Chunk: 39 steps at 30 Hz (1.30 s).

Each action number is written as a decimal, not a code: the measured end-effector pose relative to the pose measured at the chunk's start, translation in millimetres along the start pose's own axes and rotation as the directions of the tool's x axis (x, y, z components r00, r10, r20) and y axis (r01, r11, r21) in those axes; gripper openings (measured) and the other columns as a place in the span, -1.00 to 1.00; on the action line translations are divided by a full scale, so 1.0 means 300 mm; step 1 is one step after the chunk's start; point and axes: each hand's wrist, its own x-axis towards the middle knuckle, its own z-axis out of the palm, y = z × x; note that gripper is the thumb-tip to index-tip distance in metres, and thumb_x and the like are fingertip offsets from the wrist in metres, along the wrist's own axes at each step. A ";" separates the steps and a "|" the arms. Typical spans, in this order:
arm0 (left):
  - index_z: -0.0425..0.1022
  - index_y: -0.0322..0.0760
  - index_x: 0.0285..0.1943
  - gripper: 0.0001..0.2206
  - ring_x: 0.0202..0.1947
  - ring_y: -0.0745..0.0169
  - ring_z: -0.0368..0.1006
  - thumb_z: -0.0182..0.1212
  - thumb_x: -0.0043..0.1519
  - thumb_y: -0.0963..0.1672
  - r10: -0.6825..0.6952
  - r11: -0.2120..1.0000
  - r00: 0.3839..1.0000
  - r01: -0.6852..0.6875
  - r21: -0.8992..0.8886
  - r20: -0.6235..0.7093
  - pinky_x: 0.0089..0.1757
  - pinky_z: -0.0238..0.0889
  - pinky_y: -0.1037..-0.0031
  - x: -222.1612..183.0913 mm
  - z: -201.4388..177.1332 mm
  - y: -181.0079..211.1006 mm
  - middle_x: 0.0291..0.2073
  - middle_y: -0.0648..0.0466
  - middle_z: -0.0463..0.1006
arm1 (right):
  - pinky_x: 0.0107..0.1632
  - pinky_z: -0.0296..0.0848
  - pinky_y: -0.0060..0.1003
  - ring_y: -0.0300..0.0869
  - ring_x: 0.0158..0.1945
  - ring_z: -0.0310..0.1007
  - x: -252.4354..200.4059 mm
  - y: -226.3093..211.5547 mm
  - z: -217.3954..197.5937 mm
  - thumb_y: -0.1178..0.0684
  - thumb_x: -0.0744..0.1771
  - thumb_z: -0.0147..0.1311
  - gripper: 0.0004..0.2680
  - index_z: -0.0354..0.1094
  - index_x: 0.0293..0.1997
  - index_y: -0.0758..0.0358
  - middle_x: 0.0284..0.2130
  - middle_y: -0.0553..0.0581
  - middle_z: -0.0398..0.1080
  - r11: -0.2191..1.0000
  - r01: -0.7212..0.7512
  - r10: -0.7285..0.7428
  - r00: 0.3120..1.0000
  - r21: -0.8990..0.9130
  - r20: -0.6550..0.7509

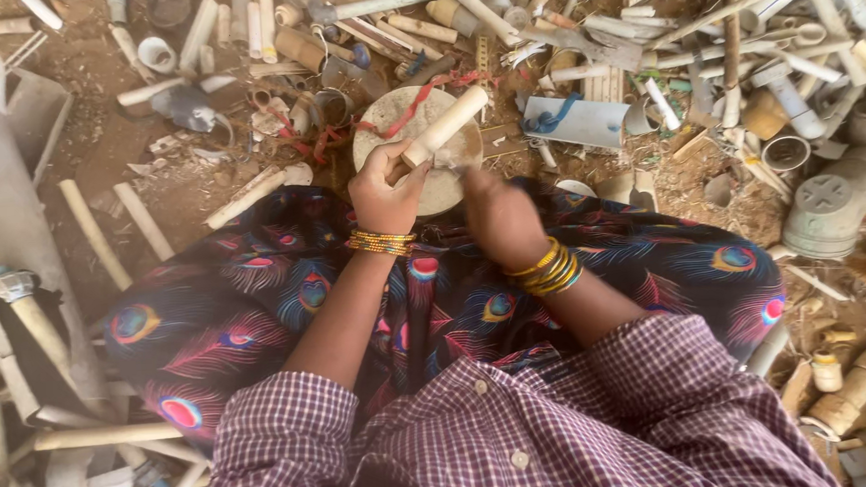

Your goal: The person uses a knife to cut small pieces of white PVC pipe on a wooden block, holding the pipe with one hand and slicing with the other, then picks up a larger pipe segment with an elbow joint.

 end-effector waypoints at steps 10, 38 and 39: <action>0.45 -0.56 0.05 -0.71 -0.09 0.26 0.63 0.39 0.20 -0.28 -0.142 0.964 0.989 0.148 -0.220 0.042 -0.07 0.51 0.50 0.006 -0.011 -0.041 -0.10 -0.20 0.67 | -0.50 0.42 -0.09 0.07 -0.53 0.46 -0.009 -0.001 0.004 0.19 0.40 -0.04 -0.97 0.26 -0.13 0.31 -0.52 0.28 0.41 0.999 -0.047 0.046 0.995 -0.001 -0.087; 0.45 -0.61 0.06 -0.68 -0.49 0.18 0.53 0.20 0.32 -0.12 -0.385 0.683 0.882 0.470 -0.559 0.270 -0.34 0.46 0.33 0.029 -0.045 -0.038 -0.39 -0.11 0.59 | -0.46 0.41 0.01 0.20 -0.49 0.45 -0.006 -0.033 -0.021 0.15 0.41 -0.02 -0.92 0.24 -0.12 0.35 -0.50 0.35 0.40 0.994 -0.101 0.099 0.994 -0.035 -0.039; 0.45 -0.61 0.09 -0.67 -0.53 0.20 0.49 0.18 0.33 -0.12 -0.380 0.672 0.873 0.487 -0.558 0.305 -0.32 0.47 0.34 0.026 -0.044 -0.038 -0.42 -0.08 0.57 | -0.47 0.41 0.02 0.19 -0.50 0.46 -0.010 -0.036 -0.022 0.15 0.42 -0.04 -0.93 0.23 -0.13 0.35 -0.52 0.34 0.41 0.978 -0.176 0.177 0.984 -0.108 0.003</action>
